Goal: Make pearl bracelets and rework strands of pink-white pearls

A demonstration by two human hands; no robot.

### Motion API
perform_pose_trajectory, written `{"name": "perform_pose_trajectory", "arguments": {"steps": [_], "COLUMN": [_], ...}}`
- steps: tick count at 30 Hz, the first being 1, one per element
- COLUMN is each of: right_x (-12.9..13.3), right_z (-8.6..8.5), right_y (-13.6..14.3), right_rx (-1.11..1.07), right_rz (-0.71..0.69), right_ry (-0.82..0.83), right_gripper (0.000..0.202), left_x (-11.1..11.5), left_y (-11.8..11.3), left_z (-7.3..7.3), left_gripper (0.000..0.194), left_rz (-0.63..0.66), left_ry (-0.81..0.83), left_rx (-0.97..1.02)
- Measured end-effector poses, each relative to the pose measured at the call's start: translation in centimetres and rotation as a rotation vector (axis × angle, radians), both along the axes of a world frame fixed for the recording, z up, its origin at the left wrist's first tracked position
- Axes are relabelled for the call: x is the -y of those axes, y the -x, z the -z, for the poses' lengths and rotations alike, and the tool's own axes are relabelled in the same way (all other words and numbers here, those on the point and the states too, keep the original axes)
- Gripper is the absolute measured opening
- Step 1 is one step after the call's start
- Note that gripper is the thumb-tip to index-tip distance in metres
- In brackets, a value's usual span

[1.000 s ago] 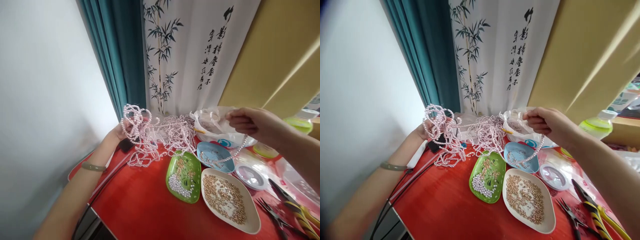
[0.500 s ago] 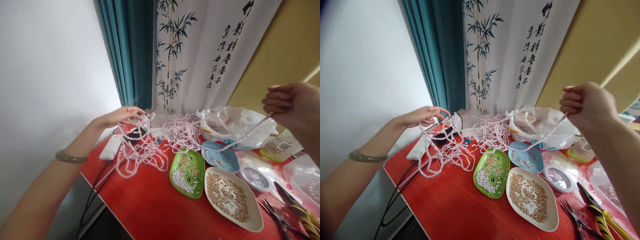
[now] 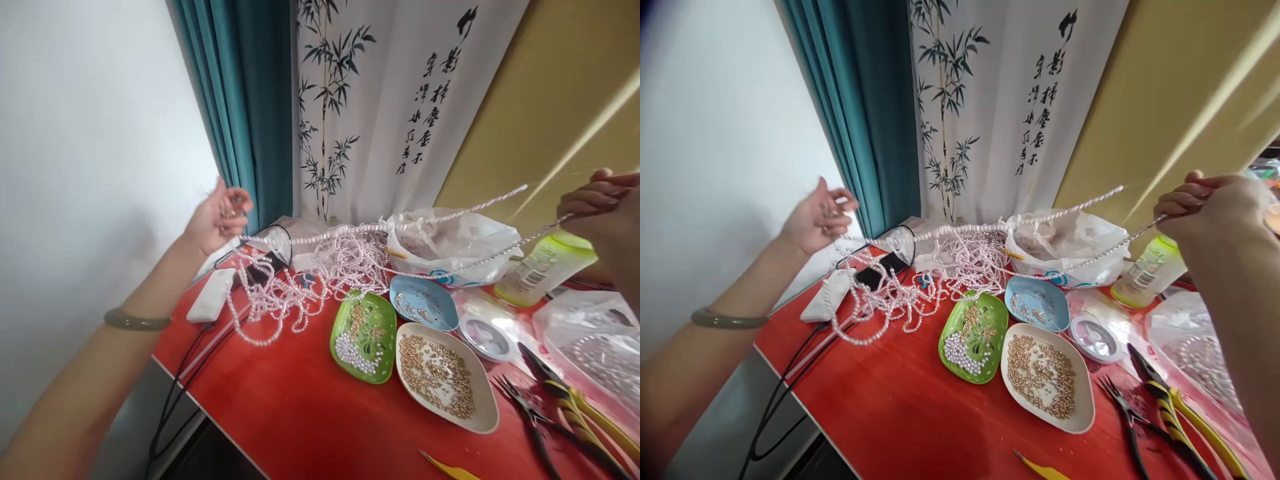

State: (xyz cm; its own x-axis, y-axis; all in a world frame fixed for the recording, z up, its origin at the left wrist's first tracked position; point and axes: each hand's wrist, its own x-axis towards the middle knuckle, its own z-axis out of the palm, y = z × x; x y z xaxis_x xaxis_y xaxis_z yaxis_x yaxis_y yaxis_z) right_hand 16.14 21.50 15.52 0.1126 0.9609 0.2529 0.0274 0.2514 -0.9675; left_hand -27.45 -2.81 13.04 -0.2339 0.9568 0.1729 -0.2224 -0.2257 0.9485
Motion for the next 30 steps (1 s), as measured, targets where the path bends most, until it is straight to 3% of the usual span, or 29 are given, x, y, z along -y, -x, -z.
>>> {"name": "perform_pose_trajectory", "arguments": {"steps": [2,6,9,11,14,16,20,21,23,26,28,30], "right_x": [0.8,2.4,3.5,4.3,6.0,7.2,8.8,8.9,8.7,7.4,6.2,4.6], "right_z": [0.4,0.8,1.2,1.7,2.6,3.1,3.2,3.3,3.7,5.3,6.7,7.9], "right_y": [0.6,3.0,5.1,6.3,7.5,7.9,8.1,8.2,8.7,10.9,13.2,16.0], "right_rx": [-0.195,-0.238,-0.175,-0.088,0.106,0.256,0.492,0.593,0.893,1.354,1.507,1.557], "right_rz": [-0.055,-0.178,-0.284,-0.349,-0.46,-0.552,-0.671,-0.671,-0.622,-0.434,-0.297,-0.218], "right_ry": [0.109,0.16,0.149,0.119,0.119,0.109,0.022,-0.004,-0.071,-0.168,-0.195,-0.192], "right_gripper": [0.038,0.029,0.016,0.011,0.01,0.011,0.017,0.019,0.027,0.048,0.054,0.047], "left_x": [-0.7,-1.9,-3.0,-3.7,-4.1,-3.7,-2.2,-1.9,-1.9,-2.7,-3.4,-3.8], "left_y": [-0.6,-2.9,-4.0,-4.3,-4.8,-5.5,-7.5,-7.8,-8.1,-7.7,-7.6,-7.7], "left_z": [3.1,8.9,11.8,12.8,13.0,12.3,10.5,10.2,10.0,10.8,11.6,12.3], "left_gripper": [0.042,0.033,0.028,0.025,0.028,0.033,0.03,0.026,0.023,0.026,0.028,0.029], "left_rz": [0.08,0.139,0.219,0.207,0.107,0.137,0.569,0.626,0.572,0.354,0.306,0.316], "left_ry": [0.175,0.437,0.452,0.392,0.376,0.398,0.358,0.323,0.254,0.204,0.186,0.17], "left_rx": [-0.101,-0.479,-0.812,-1.011,-1.241,-1.325,-1.249,-1.243,-1.286,-1.326,-1.302,-1.284]}}
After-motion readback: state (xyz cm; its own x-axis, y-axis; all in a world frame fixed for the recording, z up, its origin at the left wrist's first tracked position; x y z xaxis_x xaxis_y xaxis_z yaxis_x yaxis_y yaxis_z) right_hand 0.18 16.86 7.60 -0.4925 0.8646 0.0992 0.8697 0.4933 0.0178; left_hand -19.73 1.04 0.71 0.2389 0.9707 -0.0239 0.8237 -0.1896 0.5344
